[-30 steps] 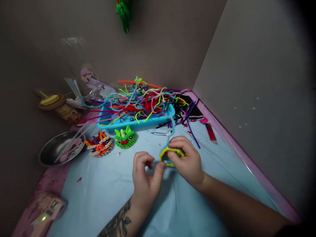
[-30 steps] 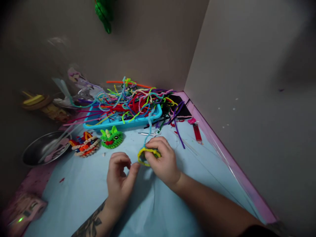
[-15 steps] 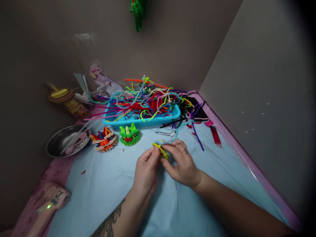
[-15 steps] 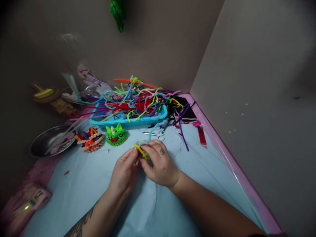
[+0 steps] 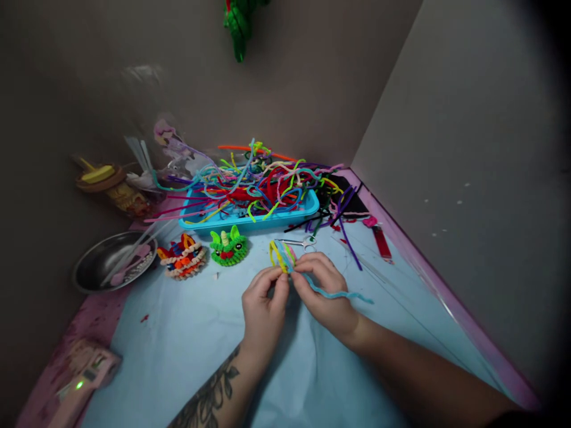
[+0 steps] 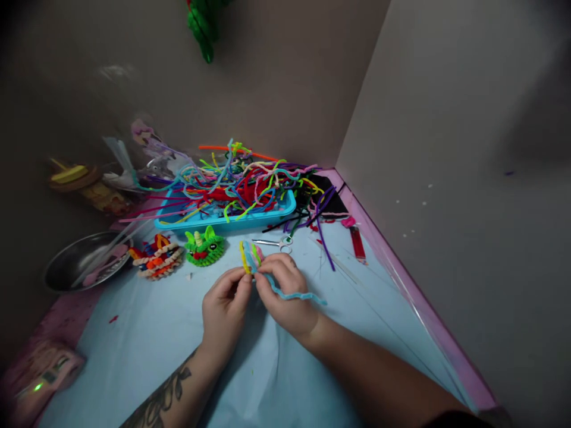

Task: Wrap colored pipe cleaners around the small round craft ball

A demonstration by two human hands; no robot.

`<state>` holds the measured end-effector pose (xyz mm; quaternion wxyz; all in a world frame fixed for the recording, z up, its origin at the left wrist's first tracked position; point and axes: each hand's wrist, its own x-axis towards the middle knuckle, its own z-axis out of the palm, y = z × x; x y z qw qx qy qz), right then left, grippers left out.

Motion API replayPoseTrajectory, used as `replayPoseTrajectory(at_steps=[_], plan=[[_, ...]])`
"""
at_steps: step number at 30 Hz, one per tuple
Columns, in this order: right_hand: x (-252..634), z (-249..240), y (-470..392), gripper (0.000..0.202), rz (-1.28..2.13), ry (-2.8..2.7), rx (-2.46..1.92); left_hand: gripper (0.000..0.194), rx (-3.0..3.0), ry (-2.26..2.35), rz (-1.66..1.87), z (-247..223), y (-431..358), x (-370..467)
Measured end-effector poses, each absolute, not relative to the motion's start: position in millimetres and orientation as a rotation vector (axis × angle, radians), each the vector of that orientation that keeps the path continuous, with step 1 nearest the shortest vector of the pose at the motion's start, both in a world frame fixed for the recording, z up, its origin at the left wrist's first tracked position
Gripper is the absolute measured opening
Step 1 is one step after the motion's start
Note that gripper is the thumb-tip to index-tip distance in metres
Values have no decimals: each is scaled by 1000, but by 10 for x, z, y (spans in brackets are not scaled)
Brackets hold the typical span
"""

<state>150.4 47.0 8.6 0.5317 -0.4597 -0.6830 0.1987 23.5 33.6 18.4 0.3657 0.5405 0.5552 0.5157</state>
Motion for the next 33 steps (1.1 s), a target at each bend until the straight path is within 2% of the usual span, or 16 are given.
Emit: replayPoseTrajectory(at_steps=[7,17,27,33], plan=[[1497,137,460,16,481,-1557,-1120,11,1482,1459,1340,97,318,278],[1495,57,476,15,567,-1523,-1151,18,1108,1386,1281,74,363,322],[1491,57,476,13,377,-1664,-1041,22,818,1181,1299,54,386,345],[1524,68,509,19,97,-1746,-899,23,457,946,1322,113,395,397]])
